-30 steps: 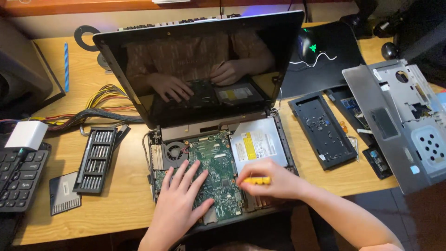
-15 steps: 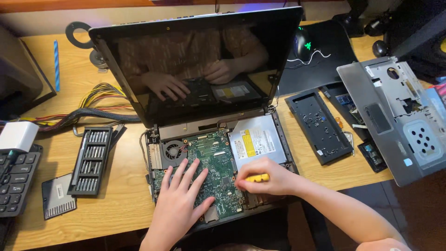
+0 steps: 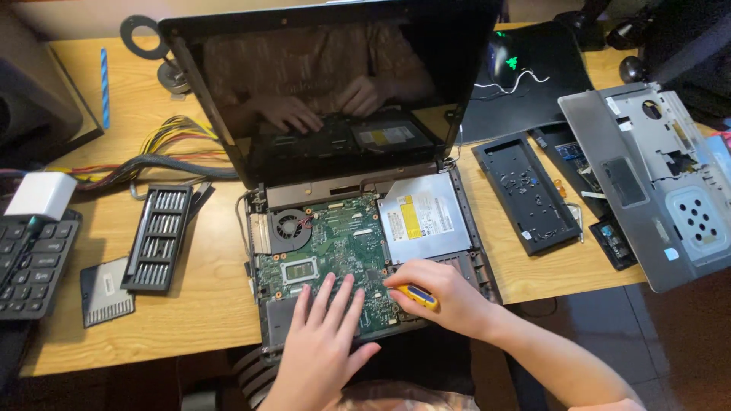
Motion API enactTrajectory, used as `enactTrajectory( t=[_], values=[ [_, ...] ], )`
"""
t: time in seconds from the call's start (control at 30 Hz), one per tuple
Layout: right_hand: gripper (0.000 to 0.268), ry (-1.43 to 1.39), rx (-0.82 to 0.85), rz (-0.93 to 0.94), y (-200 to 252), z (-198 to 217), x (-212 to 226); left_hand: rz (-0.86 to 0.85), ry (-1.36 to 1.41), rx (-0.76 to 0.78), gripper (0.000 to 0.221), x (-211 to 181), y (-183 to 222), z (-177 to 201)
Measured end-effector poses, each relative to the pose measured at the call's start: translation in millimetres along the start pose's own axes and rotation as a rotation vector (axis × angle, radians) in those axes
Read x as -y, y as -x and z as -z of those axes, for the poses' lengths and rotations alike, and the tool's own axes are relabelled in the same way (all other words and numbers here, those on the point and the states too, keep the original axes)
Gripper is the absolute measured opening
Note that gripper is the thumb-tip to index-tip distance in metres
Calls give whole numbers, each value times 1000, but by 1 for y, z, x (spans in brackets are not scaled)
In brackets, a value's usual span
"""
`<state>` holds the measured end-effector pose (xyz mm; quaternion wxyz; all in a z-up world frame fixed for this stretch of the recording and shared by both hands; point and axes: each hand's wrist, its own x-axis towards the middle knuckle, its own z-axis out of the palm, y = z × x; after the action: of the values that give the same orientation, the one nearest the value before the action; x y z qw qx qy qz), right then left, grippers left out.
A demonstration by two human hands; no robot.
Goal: Disassembling a laptop to access internal components for repair.
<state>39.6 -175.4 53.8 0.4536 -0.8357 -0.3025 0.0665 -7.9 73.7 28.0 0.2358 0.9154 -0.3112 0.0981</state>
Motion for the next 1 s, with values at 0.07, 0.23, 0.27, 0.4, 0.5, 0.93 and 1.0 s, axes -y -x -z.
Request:
enactTrajectory(
  t=[0.07, 0.23, 0.27, 0.4, 0.5, 0.93, 1.0],
  values=[
    [19, 43, -14, 84, 0, -9, 5, 18, -33, -23, 72, -2, 8, -1],
    [26, 159, -67, 215, 4, -26, 11, 79, -134, -132, 67, -8, 32, -27],
    [27, 184, -93, 216, 4, -29, 14, 104, -153, -165, 65, -8, 34, -30],
    [30, 200, -151, 226, 6, -38, 19, 139, -186, -184, 62, -12, 37, -31],
    [30, 193, -178, 219, 6, -42, 29, 143, -188, -153, 59, -10, 38, -33],
    [22, 190, -346, 166, 19, -51, 13, 154, -199, -130, 64, -11, 38, -32],
    [22, 171, -343, 157, 20, -52, 9, 152, -198, -131, 64, -11, 39, -32]
  ],
)
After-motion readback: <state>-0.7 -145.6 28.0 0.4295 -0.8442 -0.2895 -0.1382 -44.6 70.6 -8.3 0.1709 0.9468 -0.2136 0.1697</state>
